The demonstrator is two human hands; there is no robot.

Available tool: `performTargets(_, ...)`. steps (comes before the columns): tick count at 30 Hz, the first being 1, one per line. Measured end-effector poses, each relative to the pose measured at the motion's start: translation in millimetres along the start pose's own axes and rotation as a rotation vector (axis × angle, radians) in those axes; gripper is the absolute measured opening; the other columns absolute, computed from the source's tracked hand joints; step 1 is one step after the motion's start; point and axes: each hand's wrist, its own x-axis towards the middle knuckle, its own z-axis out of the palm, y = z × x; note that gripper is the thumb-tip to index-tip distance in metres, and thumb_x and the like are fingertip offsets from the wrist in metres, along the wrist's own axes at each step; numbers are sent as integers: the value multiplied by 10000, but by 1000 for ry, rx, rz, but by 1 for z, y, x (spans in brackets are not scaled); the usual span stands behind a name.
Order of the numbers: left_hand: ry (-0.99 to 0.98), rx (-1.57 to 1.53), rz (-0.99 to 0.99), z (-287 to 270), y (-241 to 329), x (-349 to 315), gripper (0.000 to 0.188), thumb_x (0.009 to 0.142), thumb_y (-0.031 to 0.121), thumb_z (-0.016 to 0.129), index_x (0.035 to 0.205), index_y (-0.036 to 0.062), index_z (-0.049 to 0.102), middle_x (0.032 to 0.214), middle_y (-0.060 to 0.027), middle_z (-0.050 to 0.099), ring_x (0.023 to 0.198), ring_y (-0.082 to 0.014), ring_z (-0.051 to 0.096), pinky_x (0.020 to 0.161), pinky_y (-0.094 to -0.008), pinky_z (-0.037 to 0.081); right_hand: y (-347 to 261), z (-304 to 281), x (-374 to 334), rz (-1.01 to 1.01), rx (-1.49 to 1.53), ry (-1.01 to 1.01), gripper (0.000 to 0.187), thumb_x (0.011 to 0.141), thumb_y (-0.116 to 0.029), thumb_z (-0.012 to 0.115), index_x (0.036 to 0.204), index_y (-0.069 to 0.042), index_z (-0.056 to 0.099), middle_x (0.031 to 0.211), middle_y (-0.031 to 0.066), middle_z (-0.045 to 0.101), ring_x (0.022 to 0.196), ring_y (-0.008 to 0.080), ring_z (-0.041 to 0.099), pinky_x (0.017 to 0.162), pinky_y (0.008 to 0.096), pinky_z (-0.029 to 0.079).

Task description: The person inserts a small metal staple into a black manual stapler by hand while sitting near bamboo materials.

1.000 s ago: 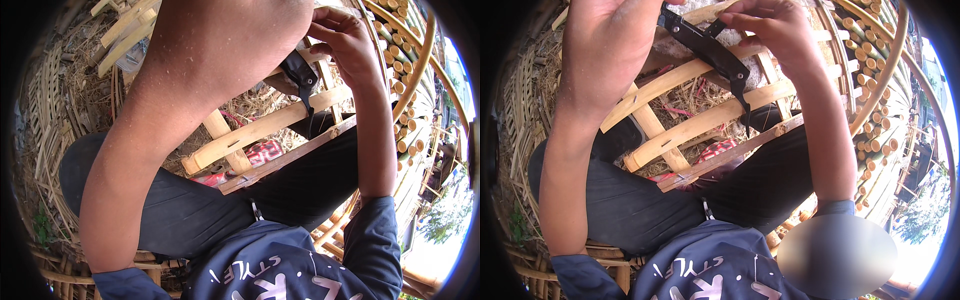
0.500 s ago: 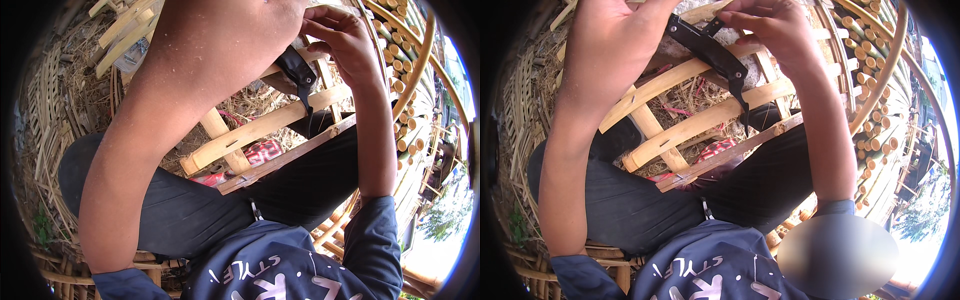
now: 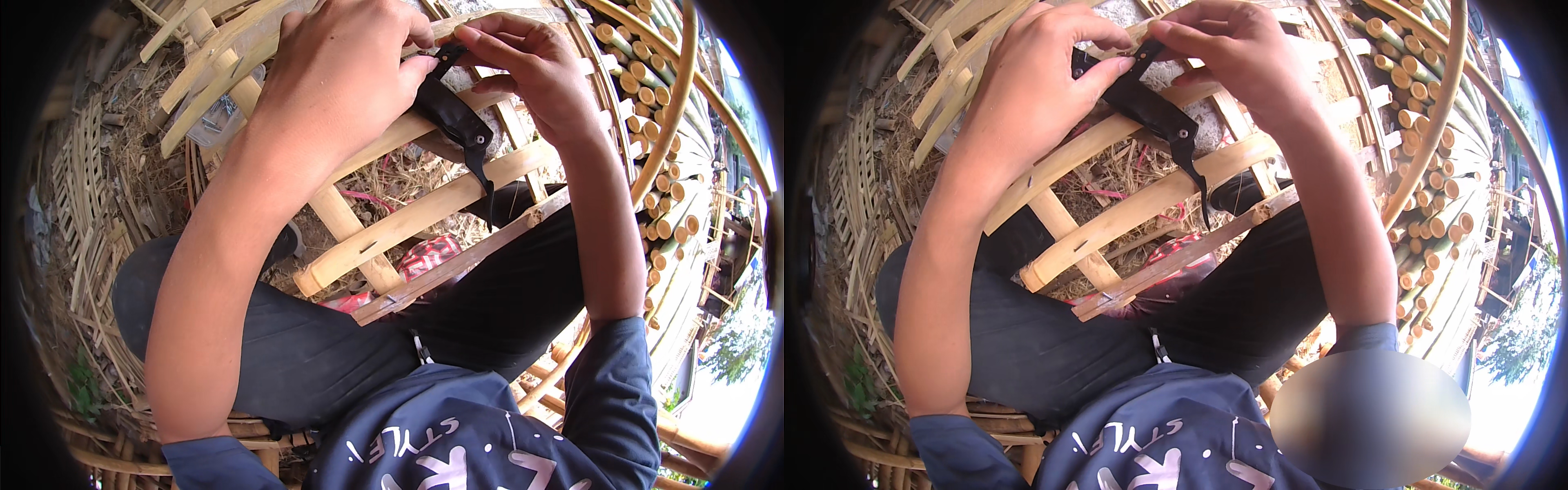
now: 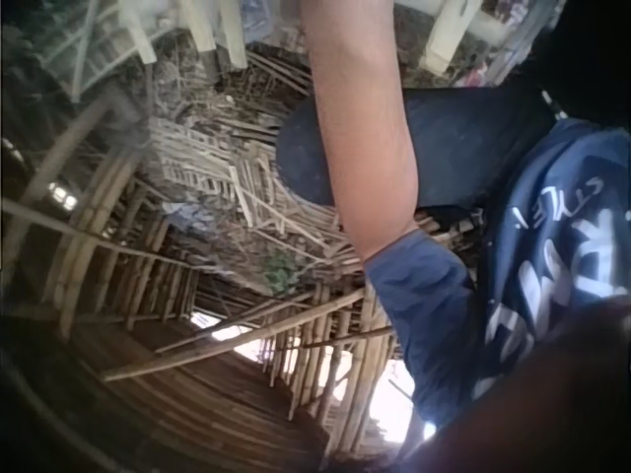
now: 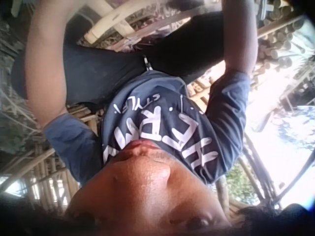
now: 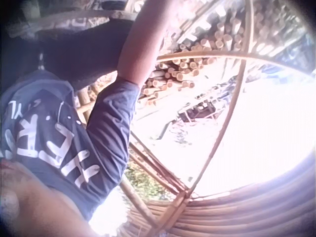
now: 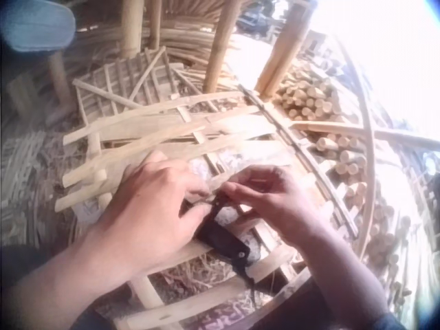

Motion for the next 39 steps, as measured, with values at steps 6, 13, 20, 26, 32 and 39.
performTargets(6,-29,1,36,1,-6,-2,179,885,178,776,1017,57,793,1006,-110,764,941,-286,688,842,-394,533,-25,7,-10,75,13,-5,298,1026,-250,702,1123,30,727,1021,104,748,895,153,713,731,317,655)
performTargets(13,15,-8,72,4,-6,0,157,865,130,786,994,40,798,976,-131,771,932,-319,714,852,-421,539,-24,8,-7,112,60,0,271,1025,-225,702,1112,30,721,952,71,713,855,141,697,701,299,652)
performTargets(20,18,12,83,5,-3,2,142,868,111,780,984,30,793,949,-132,771,915,-314,713,844,-416,539,-20,5,-9,70,91,-45,270,1024,-230,704,1120,23,710,952,61,709,838,123,682,708,290,652)
performTargets(26,-22,-110,36,5,-10,2,144,888,92,762,1010,21,789,977,-125,776,929,-276,720,865,-367,535,-28,6,-11,75,103,-65,293,1026,-247,702,1122,30,705,1013,88,735,857,125,687,720,284,636)
performTargets(32,-80,-162,40,2,-15,5,151,897,80,750,1024,8,788,982,-111,777,918,-244,719,879,-354,532,-25,4,-9,75,82,-84,318,1036,-267,686,1139,33,705,1063,107,748,932,147,707,734,285,628)
performTargets(39,-100,-245,-10,3,-22,4,150,896,68,750,1029,10,791,980,-110,772,922,-227,717,884,-348,529,-25,4,-9,62,94,-121,317,1048,-269,664,1151,27,708,1115,132,751,1007,160,717,783,301,637)
